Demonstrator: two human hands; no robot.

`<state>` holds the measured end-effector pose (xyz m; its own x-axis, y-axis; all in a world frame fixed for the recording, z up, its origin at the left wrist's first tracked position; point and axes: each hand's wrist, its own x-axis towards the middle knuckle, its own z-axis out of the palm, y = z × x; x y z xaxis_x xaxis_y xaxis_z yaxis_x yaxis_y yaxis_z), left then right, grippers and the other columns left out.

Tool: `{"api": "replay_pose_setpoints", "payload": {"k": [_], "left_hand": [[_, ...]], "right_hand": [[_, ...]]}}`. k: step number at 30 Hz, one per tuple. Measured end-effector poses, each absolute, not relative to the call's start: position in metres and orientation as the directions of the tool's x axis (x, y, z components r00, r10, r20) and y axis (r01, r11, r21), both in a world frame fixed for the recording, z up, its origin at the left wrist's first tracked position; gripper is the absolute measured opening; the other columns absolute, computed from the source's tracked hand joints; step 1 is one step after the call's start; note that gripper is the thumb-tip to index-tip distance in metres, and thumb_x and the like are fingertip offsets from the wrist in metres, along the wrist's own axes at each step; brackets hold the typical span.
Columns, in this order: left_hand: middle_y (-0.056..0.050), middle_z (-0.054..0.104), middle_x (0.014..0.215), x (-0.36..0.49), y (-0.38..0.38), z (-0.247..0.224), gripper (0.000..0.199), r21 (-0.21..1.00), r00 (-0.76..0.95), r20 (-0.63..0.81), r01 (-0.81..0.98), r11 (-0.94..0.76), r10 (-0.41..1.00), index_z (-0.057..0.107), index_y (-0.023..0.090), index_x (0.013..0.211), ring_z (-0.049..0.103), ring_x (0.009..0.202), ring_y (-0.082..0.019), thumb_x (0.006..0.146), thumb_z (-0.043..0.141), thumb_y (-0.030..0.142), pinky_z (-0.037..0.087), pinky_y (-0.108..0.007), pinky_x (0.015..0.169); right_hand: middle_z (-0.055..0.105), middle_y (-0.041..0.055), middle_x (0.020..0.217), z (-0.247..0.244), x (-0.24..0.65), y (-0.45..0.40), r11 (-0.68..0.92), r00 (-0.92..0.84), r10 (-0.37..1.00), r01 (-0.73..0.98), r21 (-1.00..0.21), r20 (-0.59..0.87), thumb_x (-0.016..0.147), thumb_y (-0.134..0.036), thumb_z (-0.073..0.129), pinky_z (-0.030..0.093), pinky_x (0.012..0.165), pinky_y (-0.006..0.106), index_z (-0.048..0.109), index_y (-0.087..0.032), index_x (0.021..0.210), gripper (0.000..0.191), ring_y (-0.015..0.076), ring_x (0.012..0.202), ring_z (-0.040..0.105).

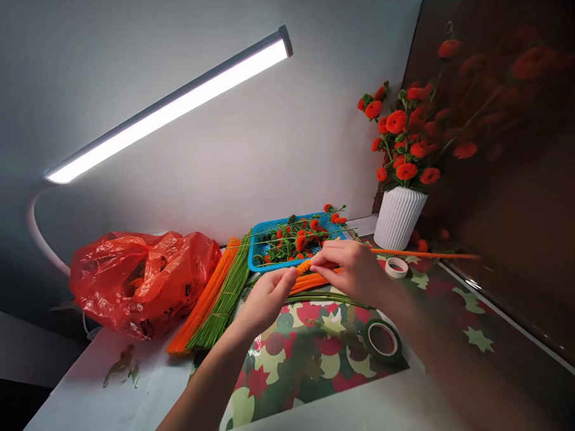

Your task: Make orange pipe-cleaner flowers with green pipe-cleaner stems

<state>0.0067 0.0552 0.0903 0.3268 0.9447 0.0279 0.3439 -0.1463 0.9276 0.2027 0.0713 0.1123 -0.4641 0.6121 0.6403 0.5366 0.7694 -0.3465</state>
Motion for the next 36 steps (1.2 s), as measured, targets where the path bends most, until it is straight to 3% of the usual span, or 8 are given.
{"api": "replay_pose_setpoints", "payload": {"k": [7, 12, 18, 21, 24, 29, 33, 36], "left_hand": [[0.011, 0.019, 0.051, 0.007, 0.06, 0.085, 0.051, 0.988, 0.376, 0.055, -0.156, 0.005, 0.925, 0.031, 0.021, 0.059, 0.011, 0.044, -0.006, 0.082, 0.054, 0.059, 0.01, -0.022, 0.042], [0.01, 0.023, 0.049, -0.004, 0.059, 0.088, 0.051, 0.989, 0.558, 0.102, -0.149, -0.021, 0.824, 0.032, 0.02, 0.057, 0.014, 0.043, -0.005, 0.084, 0.053, 0.057, 0.013, -0.023, 0.042], [0.007, 0.029, 0.054, -0.016, 0.053, 0.1, 0.046, 0.95, 0.758, -0.187, 0.301, -0.08, 0.625, 0.038, 0.019, 0.061, 0.02, 0.049, -0.008, 0.089, 0.044, 0.055, 0.017, -0.024, 0.045], [0.005, 0.027, 0.06, -0.013, 0.052, 0.102, 0.044, 0.841, 0.655, -0.242, 0.51, -0.182, 0.716, 0.036, 0.02, 0.062, 0.021, 0.054, -0.01, 0.089, 0.043, 0.053, 0.019, -0.025, 0.047], [0.004, 0.029, 0.062, -0.005, 0.056, 0.097, 0.043, 0.785, 0.465, -0.086, 0.576, -0.228, 0.881, 0.036, 0.02, 0.062, 0.025, 0.057, -0.011, 0.09, 0.04, 0.052, 0.02, -0.025, 0.05], [0.006, 0.025, 0.059, 0.004, 0.065, 0.083, 0.043, 0.904, 0.215, 0.13, 0.376, -0.205, 0.968, 0.036, 0.02, 0.063, 0.021, 0.053, -0.01, 0.088, 0.042, 0.054, 0.017, -0.024, 0.048], [0.009, 0.021, 0.055, 0.002, 0.068, 0.078, 0.047, 0.993, 0.298, 0.072, 0.066, -0.096, 0.952, 0.031, 0.022, 0.062, 0.013, 0.048, -0.008, 0.085, 0.046, 0.059, 0.013, -0.023, 0.044], [0.01, 0.021, 0.052, -0.001, 0.068, 0.079, 0.05, 0.997, 0.434, 0.067, -0.004, -0.072, 0.899, 0.03, 0.021, 0.06, 0.012, 0.045, -0.007, 0.084, 0.046, 0.062, 0.013, -0.023, 0.044]], "right_hand": [[0.06, 0.0006, 0.063, 0.115, 0.199, 0.07, 0.608, -0.266, 0.792, 0.278, -0.744, 0.549, 0.08, -0.026, 0.066, 0.038, 0.051, 0.023, 0.07, -0.016, 0.073, 0.014, 0.0106, 0.055, 0.049], [0.051, -0.0014, 0.057, 0.117, 0.213, 0.081, 0.389, -0.512, 0.816, 0.146, -0.909, 0.267, 0.077, -0.043, 0.069, 0.03, 0.046, 0.022, 0.067, -0.014, 0.064, 0.032, 0.0085, 0.052, 0.041], [0.056, -0.001, 0.056, 0.12, 0.228, 0.088, 0.367, -0.641, 0.758, 0.266, -0.892, 0.12, 0.067, -0.042, 0.077, 0.031, 0.045, 0.022, 0.071, -0.013, 0.065, 0.03, 0.0086, 0.05, 0.045], [0.061, 0.0002, 0.059, 0.122, 0.223, 0.082, 0.494, -0.589, 0.78, 0.371, -0.786, 0.212, 0.072, -0.031, 0.075, 0.034, 0.048, 0.022, 0.072, -0.014, 0.065, 0.018, 0.0099, 0.053, 0.051], [0.065, 0.001, 0.062, 0.119, 0.212, 0.075, 0.62, -0.506, 0.772, 0.463, -0.634, 0.385, 0.077, -0.02, 0.07, 0.037, 0.054, 0.023, 0.072, -0.016, 0.065, 0.013, 0.0115, 0.059, 0.054], [0.063, 0.0015, 0.063, 0.114, 0.203, 0.073, 0.646, -0.39, 0.763, 0.427, -0.633, 0.515, 0.081, -0.018, 0.063, 0.038, 0.057, 0.025, 0.072, -0.016, 0.071, 0.014, 0.0119, 0.06, 0.053], [0.062, 0.002, 0.064, 0.112, 0.208, 0.083, 0.479, -0.338, 0.861, 0.292, -0.828, 0.379, 0.078, -0.029, 0.067, 0.035, 0.052, 0.024, 0.072, -0.015, 0.071, 0.017, 0.0114, 0.057, 0.05], [0.06, 0.0018, 0.061, 0.11, 0.215, 0.092, 0.308, -0.435, 0.873, 0.139, -0.941, 0.221, 0.071, -0.042, 0.072, 0.035, 0.051, 0.024, 0.072, -0.012, 0.068, 0.03, 0.0113, 0.056, 0.048]]}}
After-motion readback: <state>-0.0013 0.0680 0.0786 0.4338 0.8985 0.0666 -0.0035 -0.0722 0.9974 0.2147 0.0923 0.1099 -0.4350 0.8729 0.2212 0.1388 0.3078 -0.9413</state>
